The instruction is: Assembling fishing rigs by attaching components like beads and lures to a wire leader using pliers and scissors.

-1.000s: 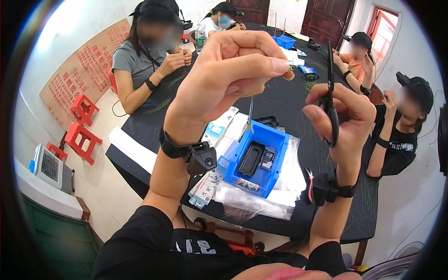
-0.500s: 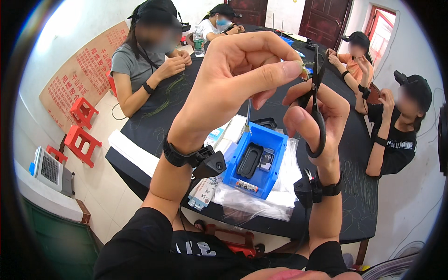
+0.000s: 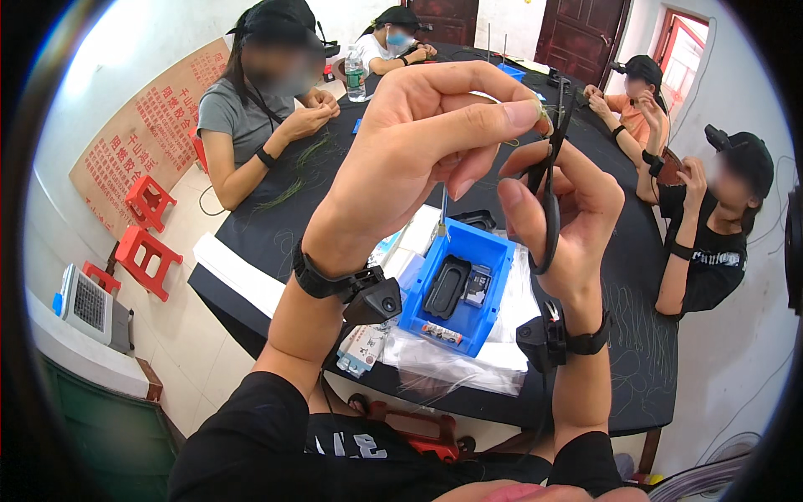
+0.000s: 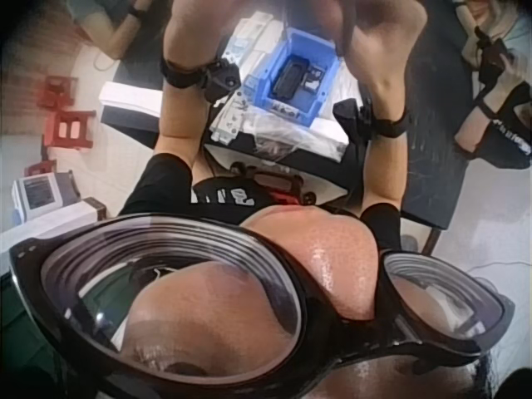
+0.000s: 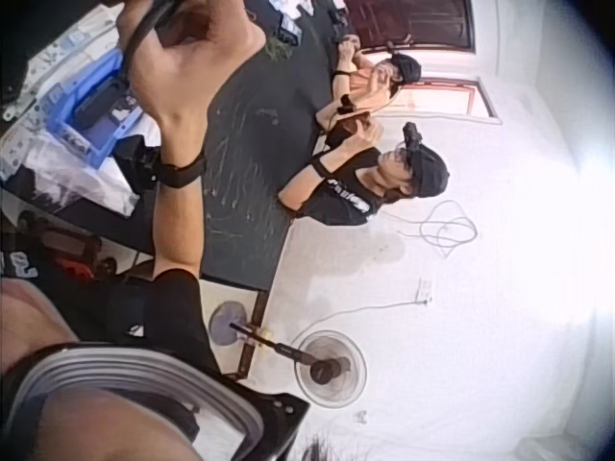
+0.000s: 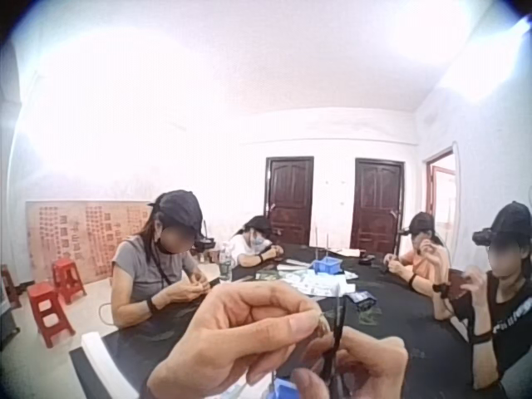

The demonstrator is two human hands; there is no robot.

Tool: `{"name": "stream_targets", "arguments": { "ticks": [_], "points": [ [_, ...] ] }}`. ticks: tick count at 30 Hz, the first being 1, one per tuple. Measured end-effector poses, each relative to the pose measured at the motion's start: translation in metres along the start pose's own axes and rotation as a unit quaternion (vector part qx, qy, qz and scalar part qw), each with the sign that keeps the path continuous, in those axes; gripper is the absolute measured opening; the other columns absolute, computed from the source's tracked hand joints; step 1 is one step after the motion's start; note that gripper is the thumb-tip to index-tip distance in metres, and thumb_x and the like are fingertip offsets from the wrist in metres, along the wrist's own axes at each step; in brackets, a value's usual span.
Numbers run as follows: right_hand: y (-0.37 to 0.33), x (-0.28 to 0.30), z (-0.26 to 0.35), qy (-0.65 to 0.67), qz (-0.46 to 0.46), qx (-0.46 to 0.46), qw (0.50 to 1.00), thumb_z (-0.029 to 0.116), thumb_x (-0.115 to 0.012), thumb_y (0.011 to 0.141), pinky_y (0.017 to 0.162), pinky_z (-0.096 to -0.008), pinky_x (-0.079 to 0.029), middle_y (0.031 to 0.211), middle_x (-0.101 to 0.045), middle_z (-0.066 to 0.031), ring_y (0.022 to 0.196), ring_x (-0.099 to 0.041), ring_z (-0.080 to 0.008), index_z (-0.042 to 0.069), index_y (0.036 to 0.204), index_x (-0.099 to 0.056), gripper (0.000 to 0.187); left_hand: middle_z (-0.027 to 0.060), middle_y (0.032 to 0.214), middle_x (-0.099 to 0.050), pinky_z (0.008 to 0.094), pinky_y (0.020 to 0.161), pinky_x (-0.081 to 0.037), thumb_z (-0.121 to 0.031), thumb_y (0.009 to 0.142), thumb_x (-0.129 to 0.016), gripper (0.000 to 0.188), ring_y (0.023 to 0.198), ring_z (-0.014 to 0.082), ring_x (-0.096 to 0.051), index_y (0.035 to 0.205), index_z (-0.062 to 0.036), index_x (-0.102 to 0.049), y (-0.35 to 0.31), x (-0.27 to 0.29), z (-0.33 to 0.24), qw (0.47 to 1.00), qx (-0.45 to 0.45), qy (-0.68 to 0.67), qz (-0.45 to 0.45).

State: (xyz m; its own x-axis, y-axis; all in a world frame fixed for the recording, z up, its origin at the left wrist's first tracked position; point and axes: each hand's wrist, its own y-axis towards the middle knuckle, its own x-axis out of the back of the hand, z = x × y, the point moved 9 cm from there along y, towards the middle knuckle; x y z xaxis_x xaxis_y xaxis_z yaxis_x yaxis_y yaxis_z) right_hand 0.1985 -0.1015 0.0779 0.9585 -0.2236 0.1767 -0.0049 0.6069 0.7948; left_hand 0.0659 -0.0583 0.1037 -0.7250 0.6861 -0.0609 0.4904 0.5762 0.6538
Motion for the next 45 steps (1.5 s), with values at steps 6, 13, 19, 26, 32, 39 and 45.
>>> {"name": "stream_targets", "arguments": {
  "ticks": [6,13,19,26,32,39,45],
  "points": [
    [0.001,0.005,0.005,-0.088,-0.025,0.053,0.994,0.018,-0.086,0.08,0.047,-0.0198,-0.027,0.054,-0.049,0.004,0.047,-0.041,0.0004,0.001,0.089,-0.07,0.025,-0.0041,0.062,-0.055,0.0181,0.049,-0.028,-0.011,0.105,-0.062,0.019,0.047,-0.0001,-0.04,0.115,0.0025,-0.071,0.001,0.0,-0.001,1.0,-0.013,0.021,0.003],
    [-0.002,0.006,0.015,-0.162,-0.076,0.103,0.978,0.018,-0.088,0.077,0.046,-0.021,-0.033,0.054,-0.053,0.0015,0.044,-0.047,-0.0036,0.003,0.093,-0.071,0.028,-0.0049,0.064,-0.055,0.0189,0.049,-0.028,-0.012,0.104,-0.064,0.018,0.048,0.0001,-0.04,0.114,0.0023,-0.071,0.0,0.0,0.0,1.0,-0.009,0.019,0.0],
    [-0.002,0.006,0.017,-0.175,-0.073,0.104,0.976,0.018,-0.088,0.077,0.046,-0.0211,-0.034,0.054,-0.054,0.0017,0.044,-0.049,-0.0041,0.003,0.095,-0.072,0.028,-0.0047,0.063,-0.056,0.0193,0.049,-0.029,-0.013,0.104,-0.065,0.018,0.047,0.0002,-0.04,0.112,0.0024,-0.071,0.0,-0.001,0.001,1.0,-0.001,0.02,0.002],
    [-0.002,0.007,0.019,-0.194,-0.068,0.105,0.973,0.018,-0.089,0.077,0.045,-0.0209,-0.034,0.054,-0.053,0.0023,0.043,-0.047,-0.0038,0.004,0.095,-0.073,0.028,-0.0044,0.061,-0.055,0.0196,0.049,-0.03,-0.014,0.104,-0.065,0.019,0.046,0.0005,-0.039,0.111,0.0026,-0.07,0.0,-0.001,0.002,1.0,0.007,0.026,0.002],
    [-0.002,0.006,0.02,-0.195,-0.072,0.122,0.971,0.018,-0.089,0.077,0.046,-0.0207,-0.033,0.052,-0.051,0.0025,0.043,-0.046,-0.0037,0.004,0.096,-0.074,0.028,-0.0028,0.063,-0.058,0.0195,0.049,-0.034,-0.015,0.103,-0.067,0.019,0.047,0.0012,-0.044,0.11,0.002,-0.072,0.0,-0.001,0.002,1.0,0.012,0.007,0.021],
    [-0.003,0.006,0.023,-0.218,-0.073,0.129,0.965,0.02,-0.091,0.077,0.046,-0.0209,-0.033,0.051,-0.05,0.0026,0.042,-0.046,-0.004,0.004,0.097,-0.074,0.03,-0.0017,0.065,-0.062,0.0185,0.049,-0.039,-0.015,0.101,-0.072,0.019,0.052,0.0016,-0.052,0.11,0.0011,-0.075,0.0,0.0,0.001,0.999,0.015,-0.028,0.035],
    [-0.003,0.005,0.025,-0.227,-0.068,0.135,0.962,0.02,-0.091,0.077,0.045,-0.0209,-0.032,0.051,-0.051,0.0027,0.043,-0.046,-0.0038,0.004,0.095,-0.075,0.029,-0.0024,0.067,-0.061,0.0195,0.048,-0.033,-0.013,0.103,-0.064,0.017,0.044,0.0005,-0.041,0.112,0.0008,-0.07,-0.001,0.0,0.001,0.999,0.007,0.016,0.028]
  ]
}}
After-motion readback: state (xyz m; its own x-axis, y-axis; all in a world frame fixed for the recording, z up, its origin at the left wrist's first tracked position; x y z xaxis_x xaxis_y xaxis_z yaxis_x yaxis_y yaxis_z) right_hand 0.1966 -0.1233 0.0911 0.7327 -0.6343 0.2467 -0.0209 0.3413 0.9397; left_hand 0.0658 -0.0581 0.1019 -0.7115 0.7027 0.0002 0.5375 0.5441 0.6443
